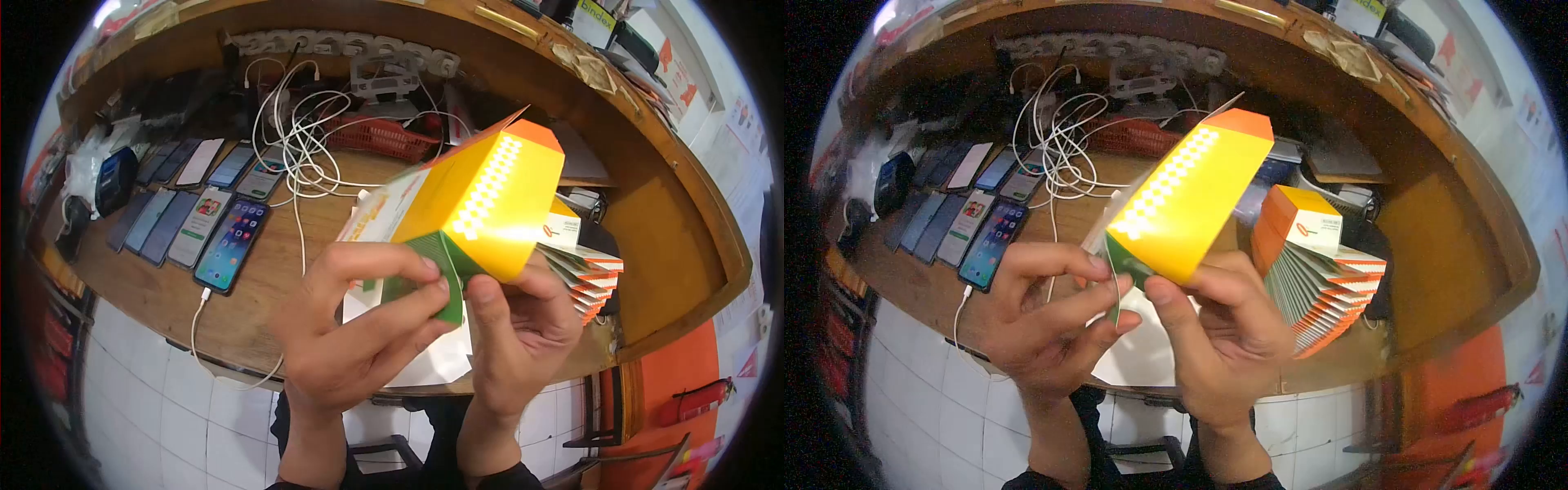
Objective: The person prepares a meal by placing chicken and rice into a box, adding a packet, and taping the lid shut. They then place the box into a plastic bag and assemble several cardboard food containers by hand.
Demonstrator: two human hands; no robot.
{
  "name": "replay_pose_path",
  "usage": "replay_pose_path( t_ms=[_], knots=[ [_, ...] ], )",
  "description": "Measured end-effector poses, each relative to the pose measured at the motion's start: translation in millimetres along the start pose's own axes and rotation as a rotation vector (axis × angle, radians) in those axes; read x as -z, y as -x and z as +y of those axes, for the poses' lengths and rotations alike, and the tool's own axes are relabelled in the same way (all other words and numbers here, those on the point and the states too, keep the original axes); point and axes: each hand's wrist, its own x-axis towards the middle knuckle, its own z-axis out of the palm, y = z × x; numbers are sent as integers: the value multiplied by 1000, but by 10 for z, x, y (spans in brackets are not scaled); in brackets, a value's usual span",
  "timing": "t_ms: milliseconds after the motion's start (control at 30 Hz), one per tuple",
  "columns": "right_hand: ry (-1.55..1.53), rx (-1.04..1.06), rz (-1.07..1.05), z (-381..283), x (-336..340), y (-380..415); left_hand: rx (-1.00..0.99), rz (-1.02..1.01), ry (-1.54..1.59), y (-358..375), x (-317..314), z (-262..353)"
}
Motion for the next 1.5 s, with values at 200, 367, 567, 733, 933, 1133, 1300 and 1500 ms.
replay_pose_path(
  t_ms=[200, 367, 567, 733, 933, 1133, 1300, 1500],
  knots=[
    [-143, -140, -42, -15, 120, 10, 23, -24, 20, 7, -37, 4],
    [-297, -192, -76, 35, 269, -8, 106, -19, 46, 3, -86, 159],
    [11, 77, -204, -24, 310, -95, 39, -73, -134, 12, -50, 267],
    [129, 44, -296, -132, 389, -61, 10, -112, -182, -19, -34, 333],
    [159, 238, -251, -8, 323, 44, -4, 30, -85, 95, -101, 346],
    [409, 281, -16, -150, 461, -89, -102, 300, -253, 128, -139, 216],
    [161, 165, 202, -216, 559, -268, 32, 449, -96, 113, 32, 102],
    [373, 220, 5, -211, 599, -154, 262, 210, -206, 137, -45, 247]
  ],
)
